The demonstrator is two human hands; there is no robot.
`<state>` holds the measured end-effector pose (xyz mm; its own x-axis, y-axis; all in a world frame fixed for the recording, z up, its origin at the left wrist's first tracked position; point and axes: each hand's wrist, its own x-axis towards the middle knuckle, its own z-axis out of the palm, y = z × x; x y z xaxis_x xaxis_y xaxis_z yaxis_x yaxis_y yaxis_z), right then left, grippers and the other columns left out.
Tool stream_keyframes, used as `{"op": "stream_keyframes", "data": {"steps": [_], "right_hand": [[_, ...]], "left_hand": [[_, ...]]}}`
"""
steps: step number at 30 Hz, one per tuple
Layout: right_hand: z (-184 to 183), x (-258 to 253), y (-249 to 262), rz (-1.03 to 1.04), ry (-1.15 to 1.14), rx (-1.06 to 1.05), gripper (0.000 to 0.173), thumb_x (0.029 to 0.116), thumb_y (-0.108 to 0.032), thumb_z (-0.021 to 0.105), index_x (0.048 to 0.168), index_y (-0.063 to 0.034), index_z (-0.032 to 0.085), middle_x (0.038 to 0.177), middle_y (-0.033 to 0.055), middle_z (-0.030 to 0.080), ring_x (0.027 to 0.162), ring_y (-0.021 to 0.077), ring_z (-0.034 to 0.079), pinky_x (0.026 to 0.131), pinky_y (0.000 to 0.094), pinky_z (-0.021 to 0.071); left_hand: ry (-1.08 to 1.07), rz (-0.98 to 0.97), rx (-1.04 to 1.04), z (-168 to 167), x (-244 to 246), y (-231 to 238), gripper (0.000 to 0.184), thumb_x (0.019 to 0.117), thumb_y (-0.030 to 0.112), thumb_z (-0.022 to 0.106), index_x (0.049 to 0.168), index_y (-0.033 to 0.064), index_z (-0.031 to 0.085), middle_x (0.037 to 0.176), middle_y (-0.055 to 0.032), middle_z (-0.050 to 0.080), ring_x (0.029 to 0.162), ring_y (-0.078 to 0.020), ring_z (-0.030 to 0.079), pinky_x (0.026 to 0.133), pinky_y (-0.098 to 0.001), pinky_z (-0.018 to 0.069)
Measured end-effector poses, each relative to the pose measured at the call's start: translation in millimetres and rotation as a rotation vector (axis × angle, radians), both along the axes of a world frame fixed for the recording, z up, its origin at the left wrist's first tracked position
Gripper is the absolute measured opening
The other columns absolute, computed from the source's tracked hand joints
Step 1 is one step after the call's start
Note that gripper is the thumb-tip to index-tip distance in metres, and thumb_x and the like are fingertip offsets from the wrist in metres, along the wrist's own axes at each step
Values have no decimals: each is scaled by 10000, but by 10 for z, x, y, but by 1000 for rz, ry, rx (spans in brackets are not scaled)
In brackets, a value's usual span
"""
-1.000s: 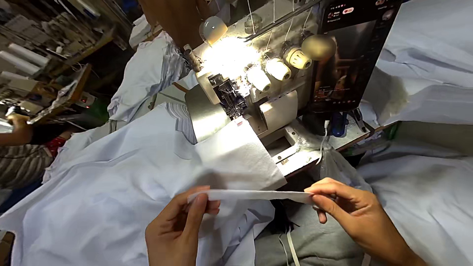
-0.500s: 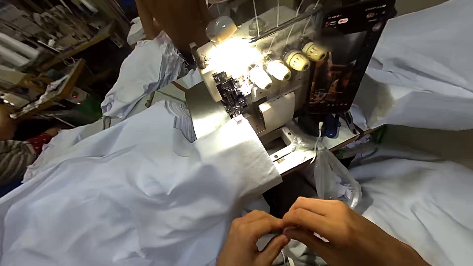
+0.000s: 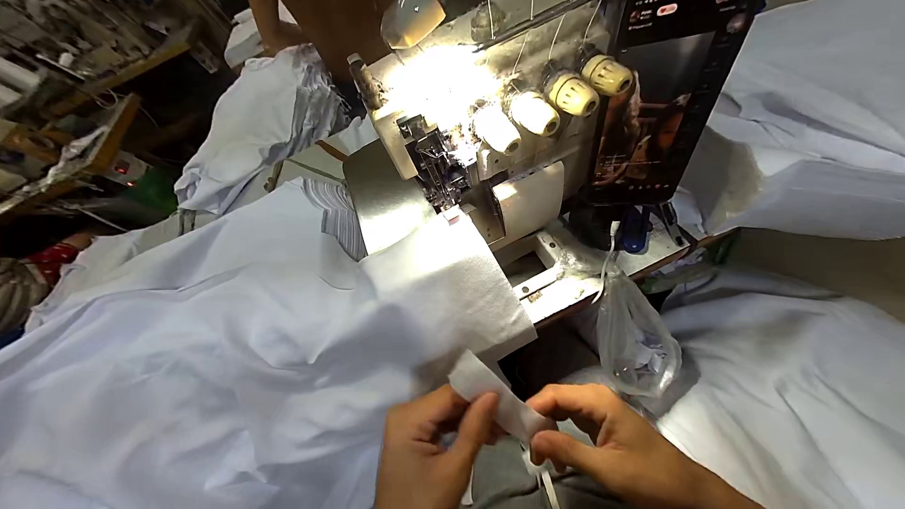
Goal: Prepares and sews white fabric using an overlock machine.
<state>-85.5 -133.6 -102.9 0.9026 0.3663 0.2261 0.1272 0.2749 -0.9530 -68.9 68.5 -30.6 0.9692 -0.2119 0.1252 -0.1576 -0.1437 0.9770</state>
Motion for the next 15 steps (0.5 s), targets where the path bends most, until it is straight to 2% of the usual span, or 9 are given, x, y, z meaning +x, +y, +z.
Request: {"op": "stream_keyframes", "data": {"steps": [2, 4, 7, 9, 12, 15], "right_hand": [[-2, -96, -15, -38, 111, 10, 124, 1004, -124, 639, 1031, -31, 717, 866, -20, 739, 756, -22, 675, 707, 157, 575], [10, -113, -47, -63, 164, 30, 134, 1010, -125, 634, 1047, -35, 726, 885, -25, 743, 771, -15, 681, 722, 165, 583], [47, -87, -74, -106, 215, 31, 149, 1003, -83, 625, 1096, -39, 732, 947, -24, 748, 757, -1, 691, 677, 174, 601], [79, 6, -69, -155, 245, 18, 153, 998, -68, 626, 1106, -41, 731, 961, -27, 751, 722, 12, 700, 625, 190, 615], [61, 206, -13, -298, 285, 24, 96, 960, -57, 679, 1031, -27, 736, 874, -37, 739, 661, 23, 694, 570, 201, 616], [-54, 330, 31, -394, 293, 51, 88, 937, -27, 702, 1018, -2, 727, 863, -13, 743, 671, 47, 708, 592, 212, 629]], "left_hand": [[8, 37, -6, 61, 66, 100, 122, 985, 116, 650, 934, 80, 756, 797, 35, 767, 679, -66, 736, 646, -242, 640], [-36, 38, 8, 123, 210, 169, 119, 989, 165, 659, 941, 113, 755, 799, 39, 767, 671, -75, 737, 634, -243, 640], [-141, -2, 122, 304, 536, 191, 130, 996, 225, 659, 936, 148, 745, 782, 69, 755, 667, -55, 725, 629, -227, 630], [-173, -35, 207, 485, 802, 153, 77, 977, 189, 682, 955, 147, 743, 780, 73, 748, 662, -51, 716, 628, -228, 624], [-181, -115, 273, 702, 1177, 23, 27, 956, 103, 693, 969, 126, 687, 794, 75, 732, 660, -53, 712, 615, -228, 629], [-180, -141, 238, 665, 1431, -54, 79, 958, 62, 674, 923, 132, 665, 760, 78, 734, 650, -59, 718, 611, -227, 633]]}}
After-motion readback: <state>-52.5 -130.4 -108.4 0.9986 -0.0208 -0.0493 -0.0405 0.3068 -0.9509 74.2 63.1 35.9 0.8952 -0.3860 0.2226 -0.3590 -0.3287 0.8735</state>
